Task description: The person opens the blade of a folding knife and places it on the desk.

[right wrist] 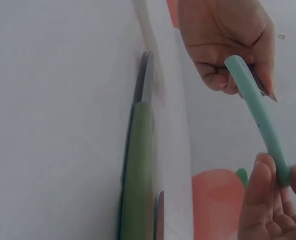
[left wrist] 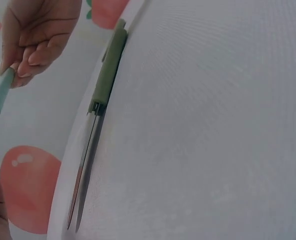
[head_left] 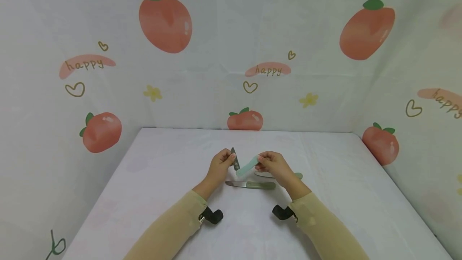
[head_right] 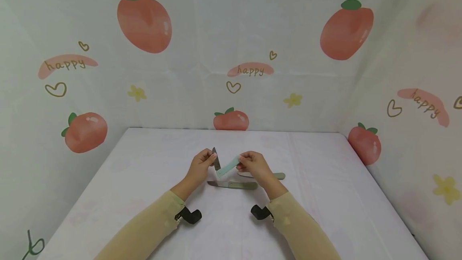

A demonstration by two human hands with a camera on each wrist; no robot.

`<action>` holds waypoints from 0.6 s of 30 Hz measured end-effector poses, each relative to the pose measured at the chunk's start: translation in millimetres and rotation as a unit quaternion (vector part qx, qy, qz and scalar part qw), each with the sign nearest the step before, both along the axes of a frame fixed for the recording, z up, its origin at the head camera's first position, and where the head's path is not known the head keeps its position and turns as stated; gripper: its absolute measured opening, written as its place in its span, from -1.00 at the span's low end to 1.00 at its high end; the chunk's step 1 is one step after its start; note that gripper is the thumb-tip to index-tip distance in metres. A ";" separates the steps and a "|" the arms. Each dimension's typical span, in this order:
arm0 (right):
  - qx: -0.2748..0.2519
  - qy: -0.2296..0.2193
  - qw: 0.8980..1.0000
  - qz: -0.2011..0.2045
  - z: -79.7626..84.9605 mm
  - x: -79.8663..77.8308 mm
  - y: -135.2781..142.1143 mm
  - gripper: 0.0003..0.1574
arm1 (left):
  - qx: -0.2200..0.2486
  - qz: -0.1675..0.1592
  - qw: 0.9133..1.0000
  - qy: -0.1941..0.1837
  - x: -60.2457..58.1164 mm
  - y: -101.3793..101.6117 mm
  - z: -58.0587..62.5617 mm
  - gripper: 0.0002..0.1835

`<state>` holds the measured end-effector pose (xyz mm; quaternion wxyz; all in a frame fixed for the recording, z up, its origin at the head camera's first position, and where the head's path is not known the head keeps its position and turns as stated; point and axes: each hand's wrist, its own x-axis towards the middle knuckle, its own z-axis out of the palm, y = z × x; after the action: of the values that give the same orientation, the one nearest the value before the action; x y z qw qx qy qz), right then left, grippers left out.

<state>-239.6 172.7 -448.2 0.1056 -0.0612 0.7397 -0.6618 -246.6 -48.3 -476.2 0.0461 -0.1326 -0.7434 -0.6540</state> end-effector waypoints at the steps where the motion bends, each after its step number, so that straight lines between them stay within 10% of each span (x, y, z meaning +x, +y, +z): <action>1: -0.005 -0.003 1.000 -0.003 -0.6 -0.1 0.4 -0.67 | 0.004 0.009 1.000 -0.003 -0.8 -0.1 -0.1 -0.78; 9: -0.036 -0.018 0.999 -0.023 0.7 -2.4 0.5 -0.66 | 0.004 0.050 0.999 -0.008 3.2 1.7 5.8 -0.79; 18: 0.014 -0.001 1.000 0.006 6.4 -5.6 5.1 -0.64 | -0.068 0.000 0.997 -0.029 4.6 -8.8 19.7 -0.84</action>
<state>-245.2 177.8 -441.8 0.1111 -0.0633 0.7481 -0.6511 -242.0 -57.1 -456.5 0.0155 -0.1165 -0.7869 -0.6057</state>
